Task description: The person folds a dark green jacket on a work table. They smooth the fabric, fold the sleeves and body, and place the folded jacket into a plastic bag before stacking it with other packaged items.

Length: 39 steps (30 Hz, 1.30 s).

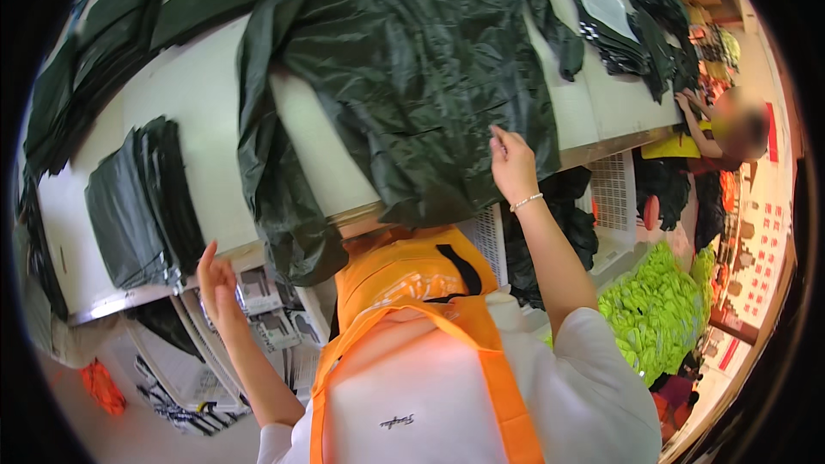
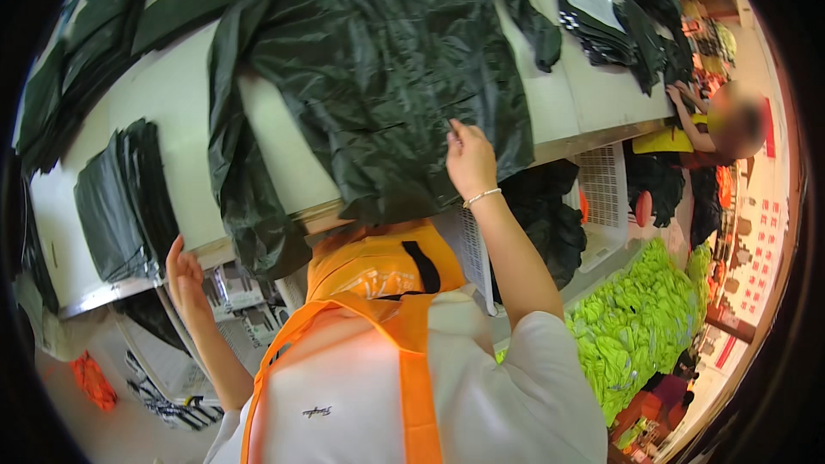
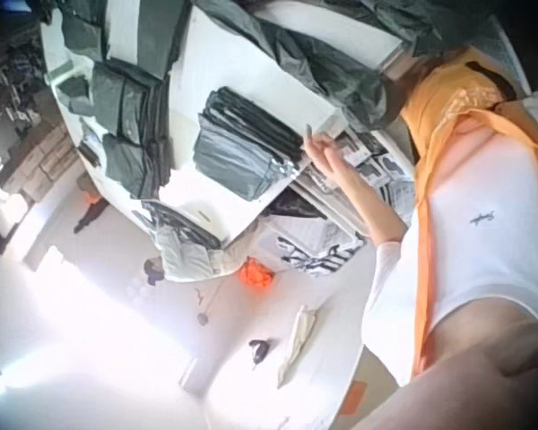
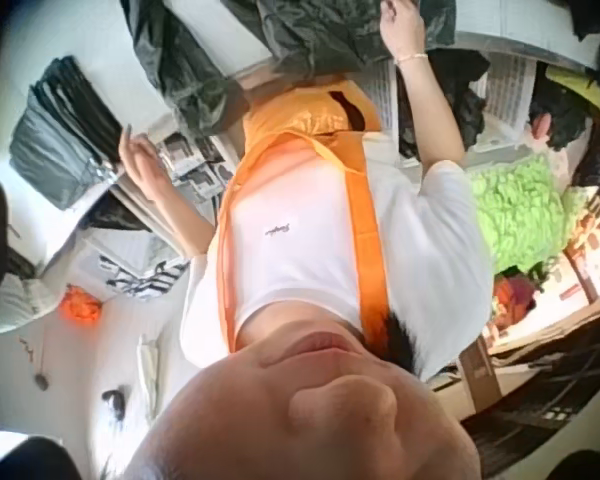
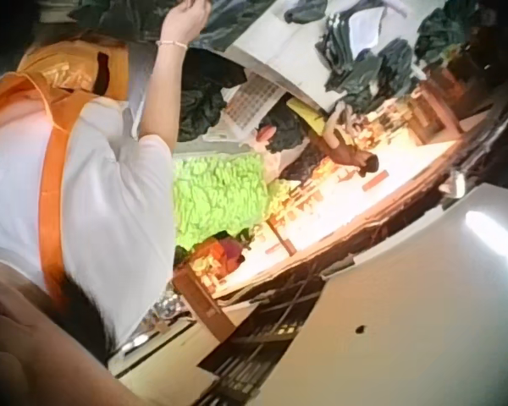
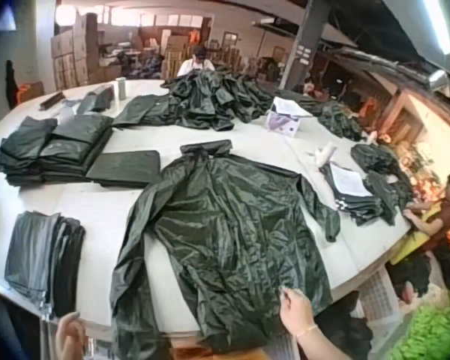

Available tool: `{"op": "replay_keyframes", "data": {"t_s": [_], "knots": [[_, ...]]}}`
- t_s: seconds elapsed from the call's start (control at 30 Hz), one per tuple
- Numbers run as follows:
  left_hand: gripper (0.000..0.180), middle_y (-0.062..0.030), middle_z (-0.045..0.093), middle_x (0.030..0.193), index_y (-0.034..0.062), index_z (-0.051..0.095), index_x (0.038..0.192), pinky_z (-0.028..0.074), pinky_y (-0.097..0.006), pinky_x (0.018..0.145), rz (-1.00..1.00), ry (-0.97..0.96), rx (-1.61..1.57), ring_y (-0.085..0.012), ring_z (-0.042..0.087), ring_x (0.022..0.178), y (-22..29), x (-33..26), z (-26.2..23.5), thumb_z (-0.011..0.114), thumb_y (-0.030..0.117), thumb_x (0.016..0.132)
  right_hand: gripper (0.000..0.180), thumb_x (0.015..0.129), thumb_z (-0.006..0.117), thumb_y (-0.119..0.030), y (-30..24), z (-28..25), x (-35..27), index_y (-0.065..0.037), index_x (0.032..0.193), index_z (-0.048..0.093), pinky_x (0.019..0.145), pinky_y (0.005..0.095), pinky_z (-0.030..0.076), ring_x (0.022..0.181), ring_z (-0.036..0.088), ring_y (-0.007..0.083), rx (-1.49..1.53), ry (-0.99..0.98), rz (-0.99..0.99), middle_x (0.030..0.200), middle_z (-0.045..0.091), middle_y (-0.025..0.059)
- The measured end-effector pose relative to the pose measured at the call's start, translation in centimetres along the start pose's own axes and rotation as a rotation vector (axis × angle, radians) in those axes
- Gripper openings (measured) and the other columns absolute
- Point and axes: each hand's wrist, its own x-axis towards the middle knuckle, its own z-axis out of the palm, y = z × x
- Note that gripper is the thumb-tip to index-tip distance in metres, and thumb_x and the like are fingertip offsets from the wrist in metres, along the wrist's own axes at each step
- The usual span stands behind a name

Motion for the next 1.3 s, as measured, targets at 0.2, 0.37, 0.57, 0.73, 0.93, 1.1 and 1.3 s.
{"op": "replay_keyframes", "data": {"t_s": [0.2, 0.37, 0.57, 0.73, 0.93, 1.1, 1.3], "knots": [[0.05, -0.0045, 0.058, 0.093, 0.0039, 0.053, 0.123, 0.044, -0.027, 0.078, 0.05, -0.243, 0.274, -0.0133, 0.054, 0.086, 2.2, 2.3, 19.0, 0.066, 0.018, 0.076, 0.03, 0.089, 0.054, -0.014, 14.2, -1.9, 4.2, 0.001, 0.114, 0.057, 0.084, 0.0393, 0.048, 0.096, 0.06, 0.0368, -0.089, 0.165, 0.128, 0.108, 0.06, 0.0218], [0.067, -0.016, 0.042, 0.139, 0.0059, 0.041, 0.135, 0.03, -0.044, 0.106, 0.397, -0.515, 0.628, -0.0346, 0.038, 0.129, -1.1, 5.7, 39.5, 0.07, 0.026, 0.078, 0.028, 0.087, 0.059, -0.029, 15.3, -4.7, 6.6, -0.002, 0.09, 0.068, 0.074, 0.0346, 0.049, 0.077, 0.064, 0.0283, 0.237, -0.478, 0.189, 0.077, 0.067, 0.0162], [0.077, -0.0111, 0.027, 0.15, 0.0143, 0.031, 0.144, 0.016, -0.053, 0.11, 0.349, -0.438, 1.179, -0.0335, 0.022, 0.138, -7.5, 4.1, 50.1, 0.064, 0.043, 0.08, 0.027, 0.085, 0.065, -0.025, 31.6, -6.3, 18.2, 0.002, 0.091, 0.066, 0.065, 0.0267, 0.047, 0.074, 0.059, 0.0118, 0.748, 0.151, 0.559, 0.083, 0.067, 0.0071], [0.074, -0.0113, 0.029, 0.149, 0.0132, 0.034, 0.142, 0.018, -0.053, 0.11, 0.252, -0.491, 1.174, -0.034, 0.024, 0.137, -5.8, 4.4, 51.8, 0.065, 0.04, 0.08, 0.032, 0.079, 0.068, -0.016, 30.6, -5.3, 26.1, 0.0, 0.105, 0.061, 0.04, 0.0243, 0.03, 0.045, 0.037, 0.0073, 0.861, 0.343, 0.735, 0.072, 0.058, 0.0014], [0.063, -0.0189, 0.051, 0.128, 0.0035, 0.044, 0.133, 0.04, -0.039, 0.098, 0.289, -0.262, 0.889, -0.0336, 0.048, 0.119, -1.1, 9.2, 53.7, 0.069, 0.025, 0.08, 0.027, 0.067, 0.063, 0.005, 26.3, -7.5, 26.3, -0.006, 0.091, 0.069, 0.056, 0.0269, 0.045, 0.061, 0.055, 0.0105, 0.712, 0.488, 0.029, 0.078, 0.057, 0.0023], [0.078, -0.0202, 0.038, 0.14, 0.0075, 0.033, 0.141, 0.038, -0.04, 0.101, 0.576, -0.134, 0.613, -0.0335, 0.044, 0.123, 2.4, 13.9, 60.4, 0.067, 0.005, 0.071, 0.032, 0.069, 0.063, 0.009, 22.1, -14.8, 18.8, -0.011, 0.093, 0.067, 0.051, 0.0261, 0.044, 0.055, 0.053, 0.015, 0.501, 0.241, -0.597, 0.076, 0.05, 0.0028], [0.043, -0.0116, 0.058, 0.116, 0.0061, 0.054, 0.098, 0.043, -0.038, 0.091, 0.779, -0.383, 0.719, -0.0333, 0.053, 0.107, 4.4, 14.8, 61.4, 0.07, -0.001, 0.059, 0.035, 0.075, 0.059, 0.007, 23.0, -17.2, 14.5, -0.011, 0.105, 0.066, 0.047, 0.0194, 0.036, 0.051, 0.04, 0.0056, 0.748, -0.024, -0.444, 0.089, 0.056, 0.0011]]}}
